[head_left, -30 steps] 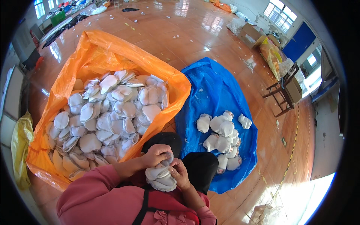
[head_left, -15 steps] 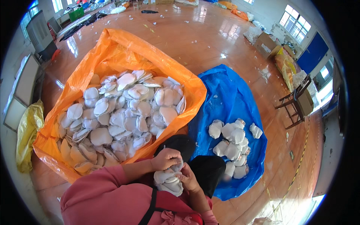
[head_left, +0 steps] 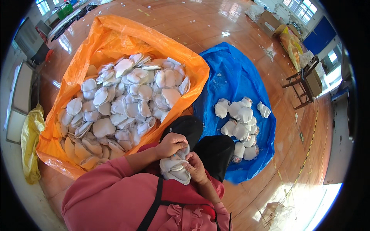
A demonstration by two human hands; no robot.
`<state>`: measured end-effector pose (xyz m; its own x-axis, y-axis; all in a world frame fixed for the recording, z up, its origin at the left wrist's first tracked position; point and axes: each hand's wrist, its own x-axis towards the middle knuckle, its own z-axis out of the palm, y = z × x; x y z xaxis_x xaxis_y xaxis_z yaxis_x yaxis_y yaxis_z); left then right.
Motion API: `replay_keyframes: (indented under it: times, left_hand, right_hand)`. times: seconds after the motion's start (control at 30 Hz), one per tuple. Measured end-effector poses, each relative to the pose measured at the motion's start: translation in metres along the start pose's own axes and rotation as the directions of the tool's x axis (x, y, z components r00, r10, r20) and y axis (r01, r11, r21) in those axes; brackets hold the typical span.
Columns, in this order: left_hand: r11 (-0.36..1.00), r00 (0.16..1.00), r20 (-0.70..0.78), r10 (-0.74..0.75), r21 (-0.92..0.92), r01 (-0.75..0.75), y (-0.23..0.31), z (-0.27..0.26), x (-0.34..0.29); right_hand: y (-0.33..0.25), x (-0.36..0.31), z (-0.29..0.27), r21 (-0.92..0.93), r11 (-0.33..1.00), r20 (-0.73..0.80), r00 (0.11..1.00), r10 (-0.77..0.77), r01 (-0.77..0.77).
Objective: The person sits on the floor and repeatedly picks up white foam pieces from an orange sack, aligns them, and sews them together by hand using a needle and thread. Finished pairs are placed on a blue tarp beside them.
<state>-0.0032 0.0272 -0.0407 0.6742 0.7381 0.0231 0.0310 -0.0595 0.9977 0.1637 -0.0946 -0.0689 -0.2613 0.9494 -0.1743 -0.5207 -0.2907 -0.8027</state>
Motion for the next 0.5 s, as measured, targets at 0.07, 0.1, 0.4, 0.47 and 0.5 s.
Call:
replay_keyframes:
  times: [0.07, 0.1, 0.4, 0.47, 0.5]
  left_hand:
    - [1.000, 1.000, 0.001, -0.027, 0.006, 0.027, 0.000, 0.001, 0.000]
    - [0.999, 1.000, 0.005, -0.007, 0.037, 0.007, 0.001, 0.001, 0.002]
    - [0.945, 0.996, -0.016, 0.093, 0.316, -0.083, 0.019, -0.003, 0.010]
    - [0.827, 0.926, -0.045, 0.375, 0.467, -0.312, 0.016, -0.008, 0.005]
    - [0.839, 0.937, -0.015, 0.348, 0.452, -0.304, 0.013, -0.010, -0.002]
  right_hand:
    - [0.000, -0.001, 0.002, 0.024, 0.999, -0.007, 1.000, -0.025, 0.025]
    - [-0.002, -0.001, 0.002, 0.043, 0.999, -0.001, 1.000, -0.016, 0.016]
    - [-0.015, 0.003, -0.009, -0.084, 0.989, -0.034, 0.992, 0.120, -0.122]
    - [-0.013, 0.003, -0.007, -0.121, 0.988, -0.097, 0.992, 0.084, -0.095]
    - [-0.011, 0.003, -0.006, -0.138, 0.987, -0.129, 0.989, 0.066, -0.084]
